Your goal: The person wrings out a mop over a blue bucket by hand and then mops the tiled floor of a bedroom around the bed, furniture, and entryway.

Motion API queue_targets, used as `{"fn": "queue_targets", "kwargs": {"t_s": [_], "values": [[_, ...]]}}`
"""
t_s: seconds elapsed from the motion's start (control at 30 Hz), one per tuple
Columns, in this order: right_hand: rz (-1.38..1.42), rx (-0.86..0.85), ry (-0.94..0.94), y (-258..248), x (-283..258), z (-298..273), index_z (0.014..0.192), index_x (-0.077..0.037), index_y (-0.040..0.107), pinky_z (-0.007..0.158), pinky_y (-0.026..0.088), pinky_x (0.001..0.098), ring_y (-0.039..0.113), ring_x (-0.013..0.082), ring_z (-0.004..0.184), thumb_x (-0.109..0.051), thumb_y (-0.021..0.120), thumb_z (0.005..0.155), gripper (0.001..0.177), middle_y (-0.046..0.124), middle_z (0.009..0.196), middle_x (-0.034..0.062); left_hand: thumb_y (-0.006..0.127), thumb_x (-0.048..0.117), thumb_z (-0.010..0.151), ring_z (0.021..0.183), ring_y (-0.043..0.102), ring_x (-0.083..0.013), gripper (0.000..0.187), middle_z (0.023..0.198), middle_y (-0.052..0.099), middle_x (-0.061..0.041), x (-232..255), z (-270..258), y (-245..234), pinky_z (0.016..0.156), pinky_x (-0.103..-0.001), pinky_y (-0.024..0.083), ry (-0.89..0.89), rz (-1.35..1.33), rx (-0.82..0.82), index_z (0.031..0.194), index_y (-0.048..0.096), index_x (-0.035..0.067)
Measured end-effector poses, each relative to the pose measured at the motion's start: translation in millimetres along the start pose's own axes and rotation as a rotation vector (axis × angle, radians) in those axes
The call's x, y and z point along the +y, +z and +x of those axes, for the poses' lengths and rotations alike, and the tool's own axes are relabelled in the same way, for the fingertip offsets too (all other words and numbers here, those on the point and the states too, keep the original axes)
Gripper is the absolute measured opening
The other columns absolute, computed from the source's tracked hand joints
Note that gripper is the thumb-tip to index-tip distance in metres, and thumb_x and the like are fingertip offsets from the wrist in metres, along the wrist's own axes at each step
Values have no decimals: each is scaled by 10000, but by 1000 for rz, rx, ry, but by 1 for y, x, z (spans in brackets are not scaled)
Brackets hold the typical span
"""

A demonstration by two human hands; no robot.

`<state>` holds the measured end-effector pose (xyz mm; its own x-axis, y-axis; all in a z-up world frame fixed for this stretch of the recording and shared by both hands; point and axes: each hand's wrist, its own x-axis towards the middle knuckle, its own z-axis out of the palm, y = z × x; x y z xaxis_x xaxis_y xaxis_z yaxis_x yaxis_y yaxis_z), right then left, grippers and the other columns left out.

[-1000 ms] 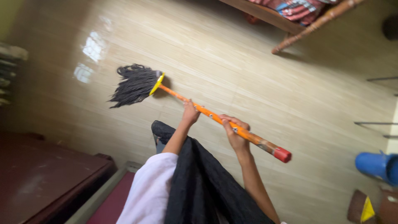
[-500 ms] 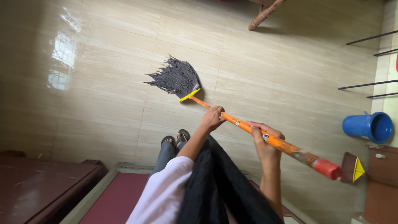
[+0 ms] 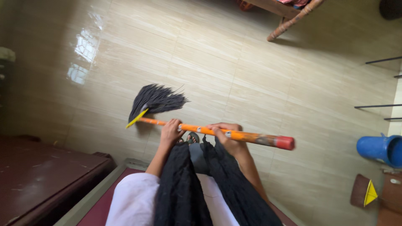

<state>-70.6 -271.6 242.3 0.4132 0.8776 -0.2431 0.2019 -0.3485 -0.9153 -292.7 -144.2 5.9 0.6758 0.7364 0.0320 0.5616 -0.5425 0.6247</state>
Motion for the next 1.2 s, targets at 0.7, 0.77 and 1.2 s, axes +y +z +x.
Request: {"fn": "queue_targets", "kwargs": {"t_s": [0.7, 0.77, 1.2], "values": [[31, -53, -100, -153, 47, -2, 1045, -14, 781, 928, 597, 303, 761, 182, 1051, -36, 713, 907, 155, 802, 1109, 122, 764, 503, 918, 1477, 115, -610, 1030, 1511, 145, -544, 86, 76, 221, 1214, -493, 215, -536, -269, -16, 1490, 250, -182], [0, -36, -62, -176, 51, 0, 1056, -20, 780, 914, 598, 301, 764, 172, 1025, -32, 703, 901, 174, 799, 1117, 121, 734, 397, 933, 1514, 166, -565, 888, 1523, 250, -486, 106, 98, 240, 1225, -484, 244, -481, -320, 86, 1497, 307, -139], [258, 350, -85, -293, 84, 14, 1039, 34, 775, 955, 606, 321, 770, 223, 1054, -45, 658, 946, 169, 801, 1084, 154, 613, 92, 1033, 1502, 267, -517, 431, 1610, 368, -327, 274, 235, 228, 1251, -535, 193, -291, -343, 223, 1443, 485, 126]]}}
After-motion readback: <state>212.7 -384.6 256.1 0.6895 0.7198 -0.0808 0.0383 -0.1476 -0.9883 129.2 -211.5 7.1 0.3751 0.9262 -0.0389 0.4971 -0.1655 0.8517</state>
